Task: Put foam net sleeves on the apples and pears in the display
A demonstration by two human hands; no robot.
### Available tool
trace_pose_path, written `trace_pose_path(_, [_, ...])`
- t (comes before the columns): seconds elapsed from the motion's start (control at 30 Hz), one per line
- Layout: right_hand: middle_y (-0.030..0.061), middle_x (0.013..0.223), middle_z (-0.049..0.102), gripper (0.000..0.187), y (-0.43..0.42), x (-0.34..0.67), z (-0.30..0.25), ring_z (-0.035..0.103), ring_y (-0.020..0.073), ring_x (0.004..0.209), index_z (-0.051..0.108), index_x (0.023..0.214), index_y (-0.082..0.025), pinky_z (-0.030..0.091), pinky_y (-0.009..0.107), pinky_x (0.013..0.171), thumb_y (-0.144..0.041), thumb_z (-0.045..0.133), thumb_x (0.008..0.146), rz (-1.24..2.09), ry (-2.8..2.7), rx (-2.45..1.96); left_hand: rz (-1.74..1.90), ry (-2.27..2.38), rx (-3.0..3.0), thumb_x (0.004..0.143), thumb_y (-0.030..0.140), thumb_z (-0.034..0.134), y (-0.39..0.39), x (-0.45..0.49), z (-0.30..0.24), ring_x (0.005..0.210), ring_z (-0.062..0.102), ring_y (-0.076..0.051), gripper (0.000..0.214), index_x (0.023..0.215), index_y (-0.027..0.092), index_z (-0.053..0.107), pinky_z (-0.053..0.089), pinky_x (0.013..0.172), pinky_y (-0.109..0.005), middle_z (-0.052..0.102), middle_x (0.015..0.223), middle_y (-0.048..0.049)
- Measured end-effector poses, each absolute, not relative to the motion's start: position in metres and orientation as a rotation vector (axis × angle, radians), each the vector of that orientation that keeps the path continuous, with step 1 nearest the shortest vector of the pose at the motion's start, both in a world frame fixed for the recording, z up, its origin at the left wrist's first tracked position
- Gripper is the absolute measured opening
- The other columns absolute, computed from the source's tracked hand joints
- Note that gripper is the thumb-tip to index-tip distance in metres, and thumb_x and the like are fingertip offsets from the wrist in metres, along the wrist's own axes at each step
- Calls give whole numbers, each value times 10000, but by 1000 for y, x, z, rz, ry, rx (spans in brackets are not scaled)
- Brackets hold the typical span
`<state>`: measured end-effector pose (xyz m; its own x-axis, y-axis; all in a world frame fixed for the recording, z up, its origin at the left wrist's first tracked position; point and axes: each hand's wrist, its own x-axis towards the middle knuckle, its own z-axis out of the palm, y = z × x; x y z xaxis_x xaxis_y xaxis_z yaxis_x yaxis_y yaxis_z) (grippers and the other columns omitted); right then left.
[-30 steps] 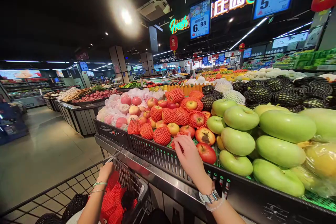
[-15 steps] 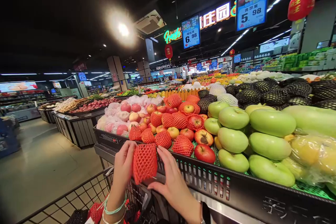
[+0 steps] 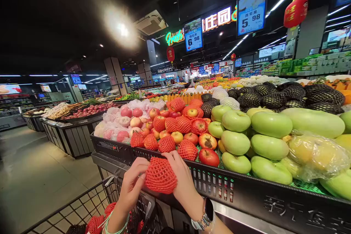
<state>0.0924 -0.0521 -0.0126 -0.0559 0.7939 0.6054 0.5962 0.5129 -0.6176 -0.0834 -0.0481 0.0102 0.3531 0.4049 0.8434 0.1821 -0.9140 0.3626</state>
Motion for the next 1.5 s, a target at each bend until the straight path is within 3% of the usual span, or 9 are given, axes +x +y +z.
trace_pose_path(0.23, [12,772,659,76,-50,95,-15,629,187,740,635,799,-216,483,294,742,-219,565,827,428,-1760,-1226,1440,363,2634,899,100,529,-49,-78,6,828,668,-180,187,964,189,681,545,756,-283,722,909,-92])
trace_pose_path(0.33, [24,842,685,113,-42,94,-20,628,196,819,664,814,-211,472,306,797,-167,572,765,657,-1646,-1060,1200,525,2513,907,174,552,-47,-74,3,766,658,-180,168,898,185,719,537,719,-278,736,876,-78])
trace_pose_path(0.5, [5,759,626,255,-31,95,-26,567,140,580,620,1000,-203,459,257,562,-261,506,779,947,-1367,-941,1125,604,2401,943,290,511,-45,-77,-1,921,648,-218,246,1046,214,721,511,848,-328,733,1046,-87])
trace_pose_path(0.63, [-10,797,597,253,-38,99,-26,581,148,718,580,887,-221,476,267,705,-165,651,650,652,-1235,-821,1145,622,2356,892,276,614,-39,-80,-6,1167,578,-238,333,1224,261,636,442,1017,-353,641,1284,-83])
trace_pose_path(0.77, [-3,765,615,115,-50,102,-24,568,153,755,578,706,-210,457,266,732,-98,603,710,612,-1442,-740,1244,626,2346,839,251,687,-29,-78,-16,1191,577,-240,385,1219,283,633,439,1037,-374,641,1291,-68])
trace_pose_path(0.97, [37,1042,652,182,-51,103,-19,614,181,969,590,752,-199,493,286,869,-118,717,650,1034,-1410,-656,1402,666,2469,797,236,723,-24,-77,-20,1135,602,-273,382,1173,228,653,458,1020,-458,673,1209,-113])
trace_pose_path(1.1, [39,1106,619,264,-59,100,-18,619,179,999,624,981,-219,507,306,891,-182,718,737,1054,-1579,-628,1369,653,2541,823,215,690,-22,-75,-20,1178,590,-265,395,1213,252,640,476,1019,-443,651,1253,-119])
trace_pose_path(1.27, [45,1114,622,231,-63,119,-5,610,181,1032,579,1080,-226,501,336,934,-235,617,853,704,-1722,-805,1552,683,2405,732,291,787,-17,-73,-27,1142,619,-274,524,1227,234,625,508,994,-443,664,1221,-116])
trace_pose_path(1.5, [156,962,682,212,-22,200,40,580,315,982,666,963,-96,468,461,908,-260,560,879,-482,-1895,-1590,1608,759,2113,617,364,863,-12,-76,-35,1034,666,-285,572,1135,205,679,538,950,-449,698,1119,-109])
